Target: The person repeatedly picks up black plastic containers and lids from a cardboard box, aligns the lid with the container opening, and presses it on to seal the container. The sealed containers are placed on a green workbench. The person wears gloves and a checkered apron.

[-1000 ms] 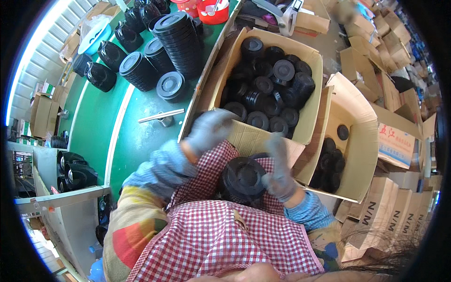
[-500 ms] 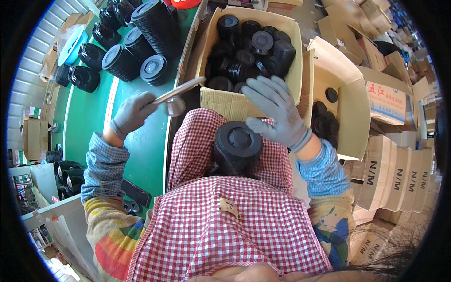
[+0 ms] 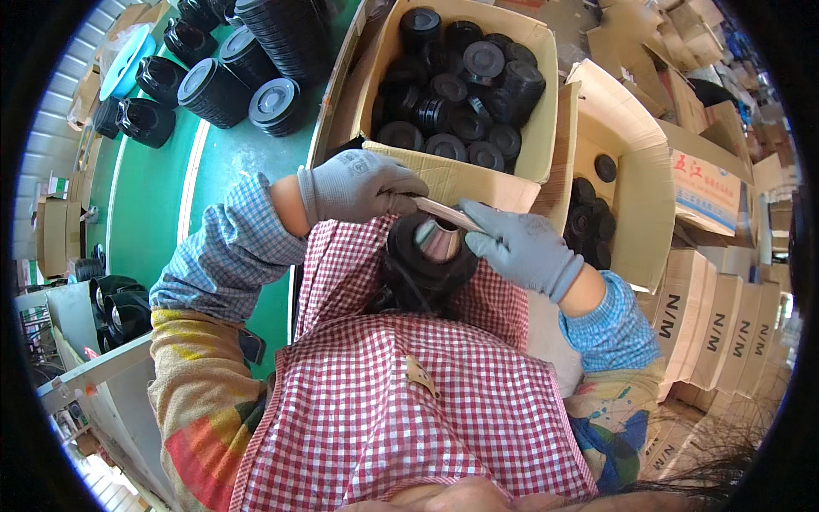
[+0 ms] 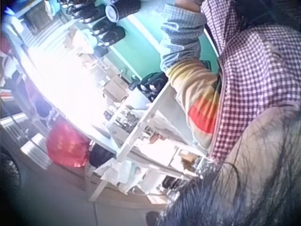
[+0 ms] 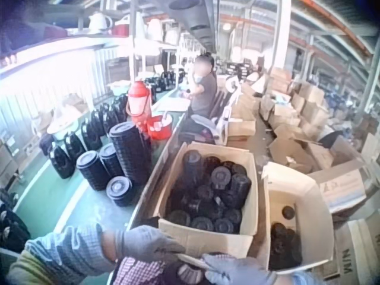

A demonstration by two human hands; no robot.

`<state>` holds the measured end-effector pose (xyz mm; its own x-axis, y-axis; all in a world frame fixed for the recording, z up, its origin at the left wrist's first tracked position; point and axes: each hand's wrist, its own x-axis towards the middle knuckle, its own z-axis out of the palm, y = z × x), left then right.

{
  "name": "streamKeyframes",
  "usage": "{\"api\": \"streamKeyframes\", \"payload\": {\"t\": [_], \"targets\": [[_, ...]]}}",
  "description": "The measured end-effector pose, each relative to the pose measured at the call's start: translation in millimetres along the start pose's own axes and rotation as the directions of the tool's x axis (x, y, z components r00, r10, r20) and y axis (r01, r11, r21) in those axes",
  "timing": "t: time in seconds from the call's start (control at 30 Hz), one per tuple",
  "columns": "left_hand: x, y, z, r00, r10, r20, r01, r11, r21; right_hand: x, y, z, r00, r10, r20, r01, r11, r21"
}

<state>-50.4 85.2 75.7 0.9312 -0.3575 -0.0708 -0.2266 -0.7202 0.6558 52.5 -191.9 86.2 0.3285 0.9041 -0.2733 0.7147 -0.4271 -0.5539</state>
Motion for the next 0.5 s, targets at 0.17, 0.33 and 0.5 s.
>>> {"api": "streamKeyframes", "payload": {"t": [0.17, 0.33, 0.5], "targets": [[16.9, -15.0, 3.7, 0.999, 0.03, 0.039, -0.03, 0.999, -0.019, 0.2, -21.0, -19.5, 0.986, 0.019, 0.164, 0.015, 0.979, -0.203], [16.0, -12.3, 1.5, 0.987, 0.006, 0.159, 0.027, 0.977, -0.211, 16.2, -15.0, -29.5, 0.958, -0.091, 0.273, 0.13, 0.983, -0.131], [32.6, -24.2, 16.5, 0.972, -0.153, 0.179, 0.183, 0.97, -0.16, 15.2, 13.5, 16.2, 0.924, -0.379, -0.04, 0.376, 0.924, -0.07]]}}
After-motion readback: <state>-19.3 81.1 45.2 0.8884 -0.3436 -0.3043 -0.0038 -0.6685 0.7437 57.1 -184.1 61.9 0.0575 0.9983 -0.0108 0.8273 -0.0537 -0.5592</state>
